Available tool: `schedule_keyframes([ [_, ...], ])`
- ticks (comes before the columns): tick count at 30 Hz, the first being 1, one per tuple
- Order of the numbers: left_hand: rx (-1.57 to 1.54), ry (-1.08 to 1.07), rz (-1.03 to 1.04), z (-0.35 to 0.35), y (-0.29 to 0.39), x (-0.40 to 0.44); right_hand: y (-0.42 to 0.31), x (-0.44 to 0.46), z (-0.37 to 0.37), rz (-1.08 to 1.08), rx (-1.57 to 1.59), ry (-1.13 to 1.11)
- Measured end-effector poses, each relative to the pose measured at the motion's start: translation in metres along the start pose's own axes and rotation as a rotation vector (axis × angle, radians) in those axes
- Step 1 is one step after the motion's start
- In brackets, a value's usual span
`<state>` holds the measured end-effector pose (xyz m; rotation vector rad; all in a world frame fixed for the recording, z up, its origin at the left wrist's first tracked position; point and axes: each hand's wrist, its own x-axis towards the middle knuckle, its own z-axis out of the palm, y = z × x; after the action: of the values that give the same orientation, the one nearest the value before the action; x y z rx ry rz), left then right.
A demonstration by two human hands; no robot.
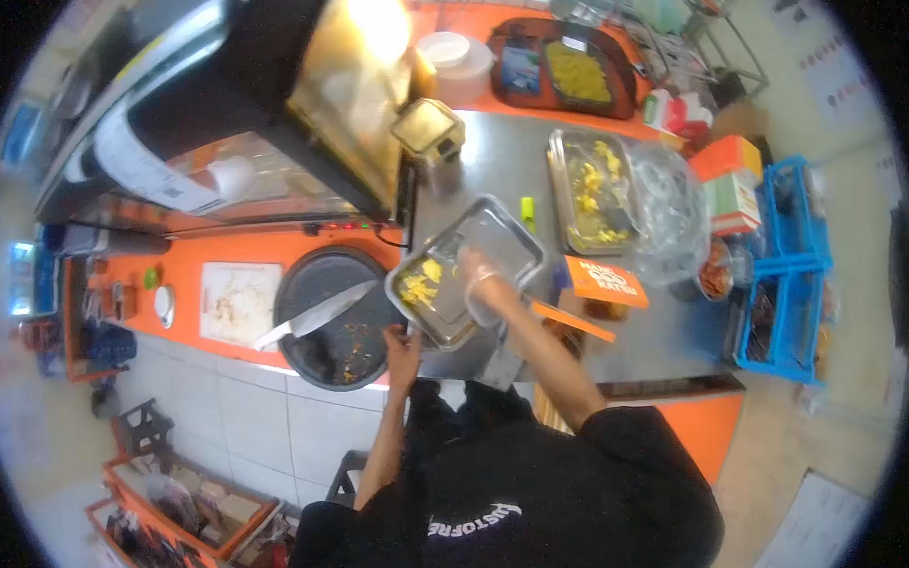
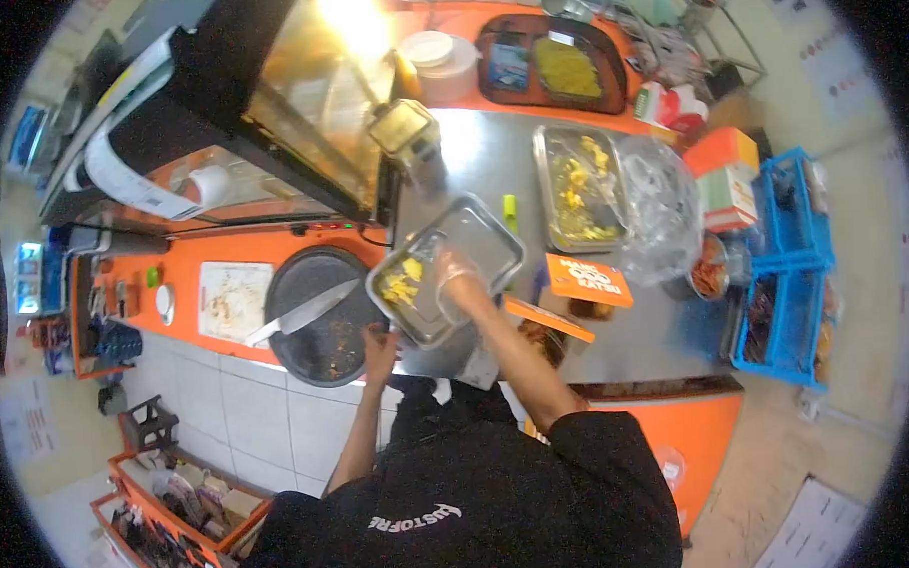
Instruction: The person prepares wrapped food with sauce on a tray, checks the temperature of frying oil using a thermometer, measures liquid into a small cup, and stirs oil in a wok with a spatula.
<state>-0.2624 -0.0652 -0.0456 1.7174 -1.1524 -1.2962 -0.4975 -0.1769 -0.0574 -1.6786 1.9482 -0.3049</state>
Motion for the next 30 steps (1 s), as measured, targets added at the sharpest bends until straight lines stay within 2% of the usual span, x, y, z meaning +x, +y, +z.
schedule_keyframes([
  [1,-0.135,-0.004,-0.139,0.003,0.005,0.001,-0.02,-0.014,0.023,-0.012,0.081,-0.055],
  [2,-0.034,0.048,-0.109,0.008,-0.018,0.012,-0.039,-0.01,0.04,-0.063,0.264,-0.026],
  [3,0.069,0.035,-0.101,0.013,-0.078,0.038,-0.056,-0.007,0.057,-0.12,0.445,-0.006],
  [4,0.087,0.039,-0.052,0.014,-0.07,0.035,-0.061,0.0,0.081,-0.172,0.537,-0.028],
  [5,0.058,0.086,0.007,0.019,-0.105,0.048,-0.055,0.014,0.115,-0.216,0.586,-0.069],
  [6,0.171,0.087,0.12,0.017,-0.115,0.055,-0.048,0.026,0.146,-0.218,0.592,-0.112],
  [8,-0.026,0.005,0.147,0.014,-0.068,0.047,-0.025,0.042,0.175,-0.17,0.6,-0.142],
  [9,-0.043,0.035,0.169,0.011,-0.054,0.047,-0.015,0.046,0.176,-0.125,0.604,-0.143],
  [10,0.051,-0.013,0.066,0.01,-0.042,0.046,-0.006,0.051,0.176,-0.079,0.609,-0.144],
  [11,0.144,-0.059,-0.047,0.007,-0.039,0.042,0.002,0.038,0.162,-0.387,0.365,0.122],
  [12,0.117,-0.027,-0.037,0.007,-0.042,0.042,0.0,0.032,0.137,-0.694,0.111,0.393],
  [13,0.09,0.015,0.078,0.008,-0.05,0.044,-0.015,0.01,0.087,-0.549,0.284,0.346],
  [14,0.063,0.059,0.187,0.01,-0.056,0.046,-0.025,0.002,0.061,-0.493,0.353,0.306],
  [15,0.028,0.094,0.189,0.008,-0.063,0.047,-0.034,-0.006,0.037,-0.436,0.42,0.269],
  [17,-0.192,0.067,0.134,-0.006,-0.083,0.035,0.002,0.01,0.037,-0.22,0.455,0.277],
  [19,-0.227,0.019,0.084,-0.034,-0.097,0.012,-0.021,-0.027,-0.001,-0.278,0.239,0.526],
  [20,-0.228,0.032,0.124,-0.052,-0.103,0.002,-0.055,-0.061,-0.03,-0.349,0.013,0.716],
  [22,-0.229,0.059,0.195,-0.1,-0.113,-0.03,-0.11,-0.11,-0.056,-0.379,-0.151,0.901],
  [24,-0.232,0.015,0.061,-0.163,-0.097,-0.072,-0.12,-0.119,-0.026,-0.296,0.226,0.746],
  [25,-0.175,0.011,-0.014,-0.206,-0.075,-0.099,-0.127,-0.119,-0.007,-0.191,0.604,0.574],
  [26,-0.104,0.033,0.063,-0.235,-0.097,-0.105,-0.117,-0.113,0.02,-0.202,0.604,0.57],
  [27,-0.113,0.04,0.067,-0.264,-0.112,-0.119,-0.098,-0.101,0.053,-0.136,0.542,0.316],
  [29,-0.108,0.178,0.294,-0.322,-0.141,-0.147,-0.113,-0.094,0.099,-0.081,0.46,0.066],
  [30,-0.115,0.184,0.292,-0.35,-0.153,-0.161,-0.132,-0.1,0.123,-0.101,0.405,-0.051],
])
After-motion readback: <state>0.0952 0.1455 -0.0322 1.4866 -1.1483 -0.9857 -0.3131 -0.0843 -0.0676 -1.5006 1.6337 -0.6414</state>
